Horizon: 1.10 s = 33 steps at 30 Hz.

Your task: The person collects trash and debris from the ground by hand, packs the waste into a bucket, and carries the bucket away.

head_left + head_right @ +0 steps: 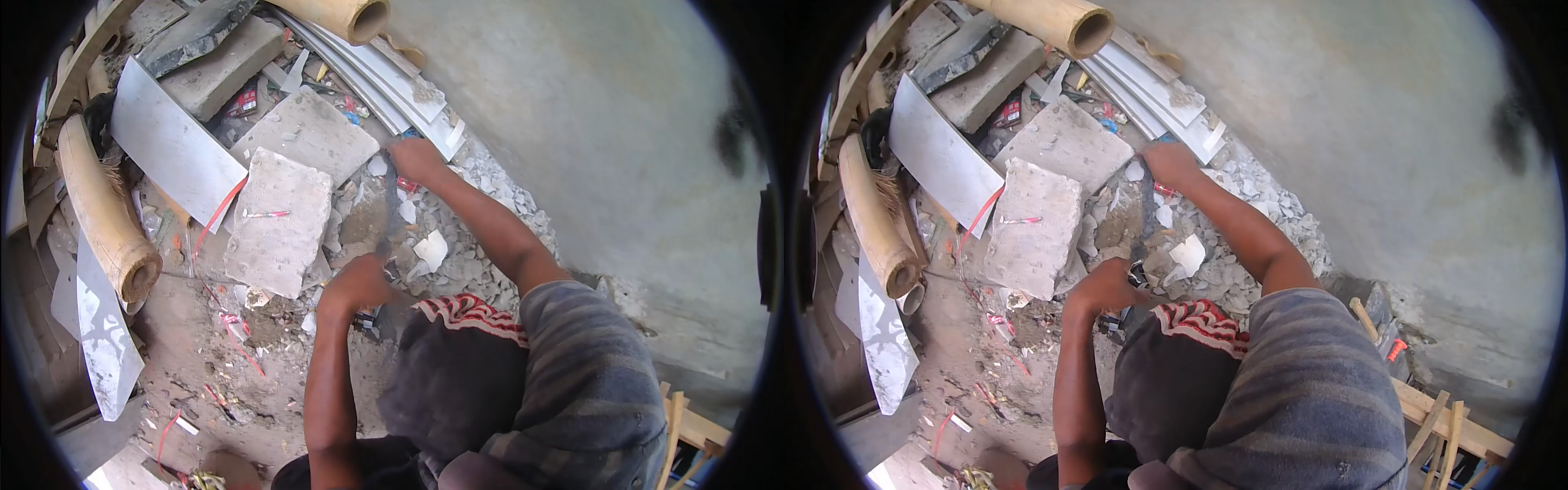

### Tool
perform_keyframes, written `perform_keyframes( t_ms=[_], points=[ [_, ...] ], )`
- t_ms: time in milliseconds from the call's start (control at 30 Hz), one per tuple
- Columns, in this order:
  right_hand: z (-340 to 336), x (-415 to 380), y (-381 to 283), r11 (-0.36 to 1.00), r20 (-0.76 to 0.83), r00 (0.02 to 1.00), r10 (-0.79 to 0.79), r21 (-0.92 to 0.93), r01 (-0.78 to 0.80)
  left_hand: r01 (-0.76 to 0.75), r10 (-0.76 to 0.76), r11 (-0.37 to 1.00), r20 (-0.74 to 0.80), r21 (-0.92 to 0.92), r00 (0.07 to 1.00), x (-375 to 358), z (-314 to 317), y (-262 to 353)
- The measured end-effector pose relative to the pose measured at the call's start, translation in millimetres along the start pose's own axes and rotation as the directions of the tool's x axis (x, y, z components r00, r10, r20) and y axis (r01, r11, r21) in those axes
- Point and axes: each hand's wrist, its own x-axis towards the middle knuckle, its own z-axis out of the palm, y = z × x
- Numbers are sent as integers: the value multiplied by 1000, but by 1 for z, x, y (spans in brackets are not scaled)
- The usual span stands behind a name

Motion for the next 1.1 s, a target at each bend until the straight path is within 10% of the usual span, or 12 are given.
perform_keyframes(
  t_ms=[200, 400, 600, 700, 800, 900, 1033, 1100],
  points=[
    [-31, -65, 2, 984, 204, 970, 131, 90, -151, -71, -5, 983, -413, -167, 911, 16, 0, -15],
    [5, -64, 6, 987, -178, 983, 34, 158, -6, -247, -12, 936, -723, -252, 690, 48, 21, -18],
    [32, -65, -19, 992, -21, 999, -38, 118, 40, -211, -101, 923, -734, -321, 672, 53, 47, -21],
    [36, -82, -25, 936, -171, 982, -83, 326, 136, -243, -112, 919, -798, -309, 592, 70, 60, -29],
    [1, -116, -56, 611, -52, 996, 68, 791, 0, -503, -239, 617, -753, -605, 613, 75, 67, -21],
    [10, -138, -78, 642, 4, 1000, 13, 766, -12, -446, -337, 566, -688, -694, 643, 72, 70, -19],
    [-69, -130, -58, 574, 277, 835, -476, 817, 56, -289, -287, 268, -362, -919, 887, 48, 36, -41],
    [-96, -112, -50, 667, 350, 810, -471, 742, 67, -241, -263, 471, -396, -849, 880, 24, 15, -24]
  ],
)
